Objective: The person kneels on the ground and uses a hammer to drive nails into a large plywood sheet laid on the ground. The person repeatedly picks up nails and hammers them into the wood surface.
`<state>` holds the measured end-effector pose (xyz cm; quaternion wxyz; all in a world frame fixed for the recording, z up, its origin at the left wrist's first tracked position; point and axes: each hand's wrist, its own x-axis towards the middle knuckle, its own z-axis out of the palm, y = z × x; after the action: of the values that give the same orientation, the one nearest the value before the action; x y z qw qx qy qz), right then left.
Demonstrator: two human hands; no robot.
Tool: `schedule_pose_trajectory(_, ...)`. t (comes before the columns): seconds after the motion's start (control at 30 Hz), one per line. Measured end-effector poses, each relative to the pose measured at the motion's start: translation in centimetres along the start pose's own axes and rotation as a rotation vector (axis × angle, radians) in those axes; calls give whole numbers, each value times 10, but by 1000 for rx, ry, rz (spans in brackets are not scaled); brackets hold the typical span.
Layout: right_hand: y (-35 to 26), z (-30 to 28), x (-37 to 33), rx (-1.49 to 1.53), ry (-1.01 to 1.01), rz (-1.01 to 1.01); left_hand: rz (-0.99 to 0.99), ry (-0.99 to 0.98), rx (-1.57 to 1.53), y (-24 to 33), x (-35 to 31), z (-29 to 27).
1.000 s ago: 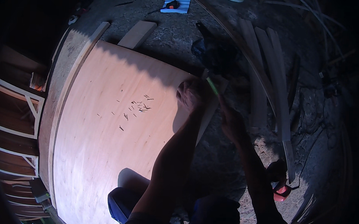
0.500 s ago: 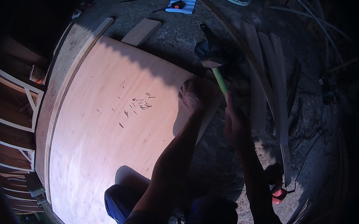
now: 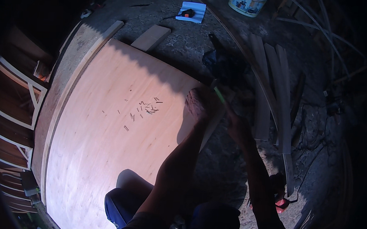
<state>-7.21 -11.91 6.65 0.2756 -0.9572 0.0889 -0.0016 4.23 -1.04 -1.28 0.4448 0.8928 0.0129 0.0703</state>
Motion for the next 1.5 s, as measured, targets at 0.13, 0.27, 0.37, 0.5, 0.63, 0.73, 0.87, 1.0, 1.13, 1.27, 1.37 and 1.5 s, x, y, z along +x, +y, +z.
schedule_pose_trajectory(0.13, -9, -1, -14, 106, 283, -175, -9, -11, -35, -1, -10, 4)
schedule_pose_trajectory(0.27, 4, 10, 0, -40, -77, 108, 108, 0, -155, -5, 10, 1)
schedule_pose_trajectory(0.37, -7, 23, -6, -9, -82, 112, 177, -39, -242, -54, -5, -11)
schedule_pose_trajectory(0.5, 62, 120, -66, 285, 383, 21, 215, -1, -415, -76, -29, -48)
schedule_pose_trajectory(0.63, 108, 167, -120, 652, 434, 257, 3, 131, -604, -97, -30, -97)
schedule_pose_trajectory(0.73, 66, 173, -117, 833, 364, 328, 36, 182, -151, -160, 30, -164)
schedule_pose_trajectory(0.87, 148, 182, -127, 641, 520, 251, -24, -225, 159, -99, 72, -139)
schedule_pose_trajectory(1.0, 60, 175, -115, 1016, 307, 438, -31, -176, 431, -159, 105, -164)
schedule_pose_trajectory(1.13, 62, 162, -114, 1010, 351, 432, -199, -258, 429, -143, 117, -144)
schedule_pose_trajectory(1.27, 63, 151, -112, 965, 390, 450, -177, -371, 324, -118, 126, -141)
schedule_pose_trajectory(1.37, 70, 155, -116, 949, 349, 492, -141, -322, 536, -96, 117, -118)
schedule_pose_trajectory(1.5, 52, 156, -109, 944, 341, 456, 280, -64, 701, -131, 105, -123)
